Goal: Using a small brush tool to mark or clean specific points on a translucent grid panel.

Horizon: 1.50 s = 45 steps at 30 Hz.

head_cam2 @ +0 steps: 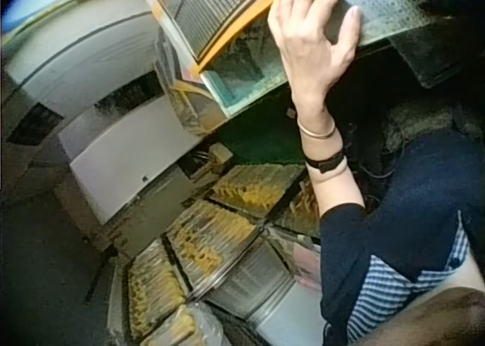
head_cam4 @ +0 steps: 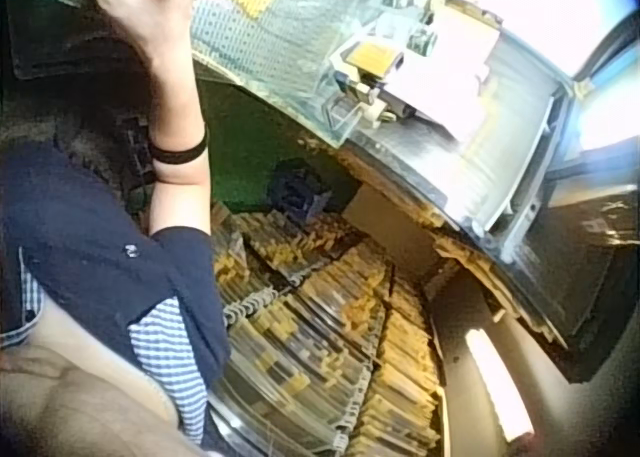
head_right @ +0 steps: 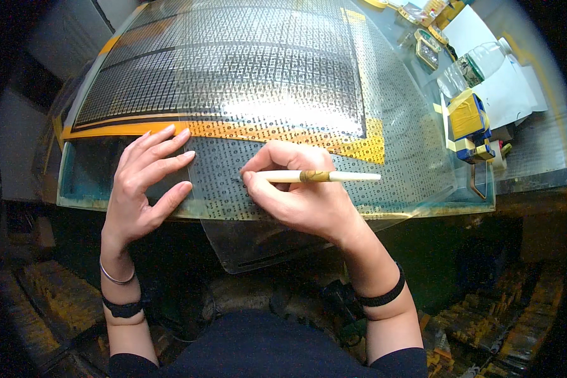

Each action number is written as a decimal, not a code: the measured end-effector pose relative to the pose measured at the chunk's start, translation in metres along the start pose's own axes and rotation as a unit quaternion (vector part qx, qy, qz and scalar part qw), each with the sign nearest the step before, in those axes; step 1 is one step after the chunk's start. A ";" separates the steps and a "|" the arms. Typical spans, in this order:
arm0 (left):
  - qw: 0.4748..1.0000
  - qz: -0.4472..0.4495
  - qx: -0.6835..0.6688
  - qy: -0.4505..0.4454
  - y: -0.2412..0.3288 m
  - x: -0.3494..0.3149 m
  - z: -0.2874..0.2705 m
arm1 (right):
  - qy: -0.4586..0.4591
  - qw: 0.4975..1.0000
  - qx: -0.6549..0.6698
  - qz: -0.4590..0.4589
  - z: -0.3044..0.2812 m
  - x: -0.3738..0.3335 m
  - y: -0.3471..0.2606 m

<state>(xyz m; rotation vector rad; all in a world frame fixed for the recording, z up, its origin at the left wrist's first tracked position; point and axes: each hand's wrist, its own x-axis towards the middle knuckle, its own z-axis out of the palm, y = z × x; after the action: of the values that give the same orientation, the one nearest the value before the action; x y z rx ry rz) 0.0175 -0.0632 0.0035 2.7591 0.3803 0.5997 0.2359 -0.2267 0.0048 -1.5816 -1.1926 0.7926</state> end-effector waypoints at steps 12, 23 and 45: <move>1.000 -0.007 -0.004 -0.001 0.002 0.001 -0.001 | 0.021 1.000 0.016 0.007 0.002 0.000 -0.001; 1.000 -0.004 0.003 -0.006 0.003 0.002 -0.001 | 0.075 0.995 0.060 0.000 0.008 0.004 0.002; 1.000 0.019 -0.019 0.014 0.000 0.000 -0.003 | 0.045 0.999 0.025 -0.009 0.003 0.008 0.002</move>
<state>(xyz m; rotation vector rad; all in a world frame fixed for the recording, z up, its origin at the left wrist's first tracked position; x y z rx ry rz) 0.0166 -0.0629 0.0058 2.7305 0.3192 0.6478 0.2364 -0.2180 0.0023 -1.5479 -1.1123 0.7276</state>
